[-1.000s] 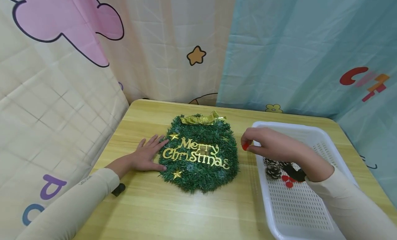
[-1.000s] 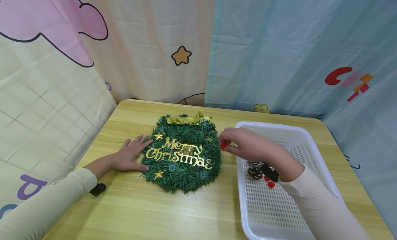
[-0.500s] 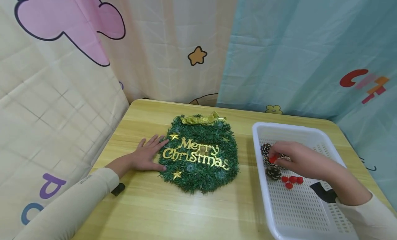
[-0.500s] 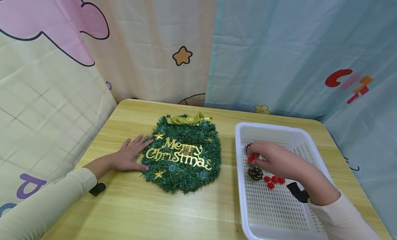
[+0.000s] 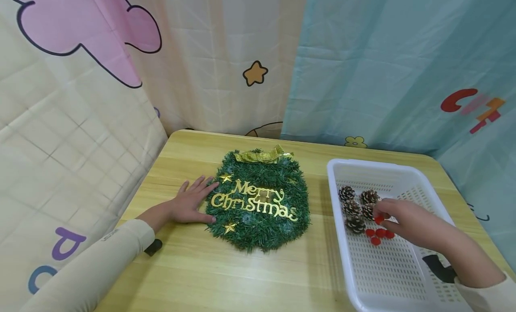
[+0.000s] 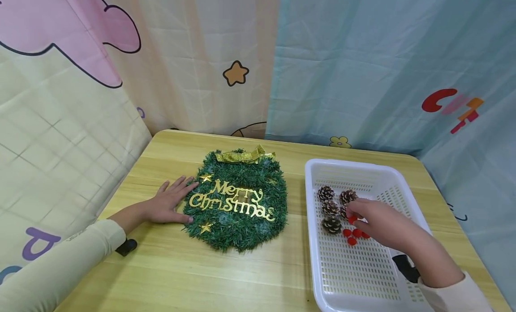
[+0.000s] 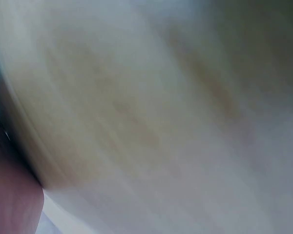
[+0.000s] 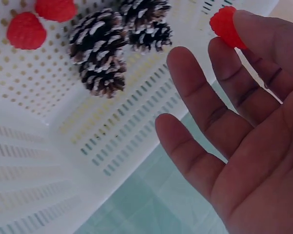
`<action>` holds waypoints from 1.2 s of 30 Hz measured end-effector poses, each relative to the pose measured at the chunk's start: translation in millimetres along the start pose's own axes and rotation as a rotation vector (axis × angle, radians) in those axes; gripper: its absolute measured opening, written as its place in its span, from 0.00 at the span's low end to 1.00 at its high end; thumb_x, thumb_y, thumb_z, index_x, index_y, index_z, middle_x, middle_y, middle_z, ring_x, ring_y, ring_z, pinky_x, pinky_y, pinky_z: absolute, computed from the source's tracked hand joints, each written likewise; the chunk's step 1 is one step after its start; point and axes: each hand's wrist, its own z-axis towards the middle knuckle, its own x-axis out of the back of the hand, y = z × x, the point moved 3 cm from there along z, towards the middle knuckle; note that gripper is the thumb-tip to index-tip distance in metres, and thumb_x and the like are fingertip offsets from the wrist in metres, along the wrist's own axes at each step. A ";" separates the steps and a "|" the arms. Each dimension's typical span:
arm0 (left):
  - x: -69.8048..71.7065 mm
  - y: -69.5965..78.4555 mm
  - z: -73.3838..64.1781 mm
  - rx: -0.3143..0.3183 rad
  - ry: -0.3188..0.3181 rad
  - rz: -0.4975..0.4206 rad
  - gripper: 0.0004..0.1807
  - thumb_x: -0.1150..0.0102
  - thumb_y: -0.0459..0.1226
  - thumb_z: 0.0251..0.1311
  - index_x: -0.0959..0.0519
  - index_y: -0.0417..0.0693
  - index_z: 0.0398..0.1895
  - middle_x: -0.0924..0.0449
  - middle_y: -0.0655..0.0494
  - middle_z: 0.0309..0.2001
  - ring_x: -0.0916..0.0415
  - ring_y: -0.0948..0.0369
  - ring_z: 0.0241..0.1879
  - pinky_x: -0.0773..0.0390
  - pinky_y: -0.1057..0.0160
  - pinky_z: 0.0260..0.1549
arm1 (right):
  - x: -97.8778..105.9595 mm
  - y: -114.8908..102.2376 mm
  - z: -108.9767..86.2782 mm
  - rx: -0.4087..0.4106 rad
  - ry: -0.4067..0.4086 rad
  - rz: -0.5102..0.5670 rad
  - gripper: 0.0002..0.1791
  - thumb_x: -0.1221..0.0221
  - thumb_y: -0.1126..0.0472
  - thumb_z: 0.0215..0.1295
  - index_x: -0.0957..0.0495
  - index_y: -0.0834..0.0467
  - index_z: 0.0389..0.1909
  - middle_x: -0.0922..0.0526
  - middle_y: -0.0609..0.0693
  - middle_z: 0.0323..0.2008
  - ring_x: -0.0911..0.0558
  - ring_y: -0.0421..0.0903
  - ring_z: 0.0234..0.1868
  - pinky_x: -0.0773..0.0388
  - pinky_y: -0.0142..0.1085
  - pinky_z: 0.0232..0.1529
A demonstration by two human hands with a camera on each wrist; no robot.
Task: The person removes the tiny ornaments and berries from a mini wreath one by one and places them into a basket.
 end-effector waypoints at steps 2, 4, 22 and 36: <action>-0.5 0.1 0.0 0.000 0.001 -0.001 0.60 0.46 0.72 0.54 0.59 0.55 0.81 0.66 0.49 0.80 0.72 0.45 0.77 0.68 0.29 0.65 | -4.4 4.8 -2.9 -0.007 -0.016 0.008 0.11 0.33 0.68 0.60 0.22 0.49 0.35 0.25 0.35 0.30 0.27 0.33 0.31 0.21 0.37 0.34; -0.7 0.0 0.1 0.000 0.003 0.000 0.60 0.46 0.72 0.54 0.59 0.55 0.81 0.66 0.49 0.80 0.72 0.45 0.77 0.68 0.29 0.65 | -8.3 8.9 -5.1 -0.004 -0.029 0.016 0.11 0.35 0.69 0.60 0.23 0.49 0.34 0.25 0.35 0.29 0.26 0.32 0.32 0.21 0.38 0.34; -1.2 -0.5 0.3 0.004 0.007 0.003 0.59 0.46 0.72 0.54 0.59 0.56 0.81 0.65 0.49 0.80 0.71 0.45 0.77 0.68 0.29 0.65 | -31.8 28.6 -8.2 -0.021 -0.139 0.114 0.12 0.37 0.71 0.61 0.25 0.50 0.30 0.26 0.37 0.26 0.32 0.33 0.26 0.31 0.33 0.26; 3.7 4.6 -3.2 -0.013 0.025 -0.022 0.58 0.44 0.69 0.56 0.56 0.52 0.81 0.61 0.45 0.80 0.68 0.42 0.77 0.67 0.28 0.64 | -39.5 31.7 -9.7 -0.112 -0.194 0.114 0.15 0.38 0.74 0.56 0.28 0.51 0.25 0.33 0.40 0.20 0.35 0.36 0.23 0.38 0.32 0.25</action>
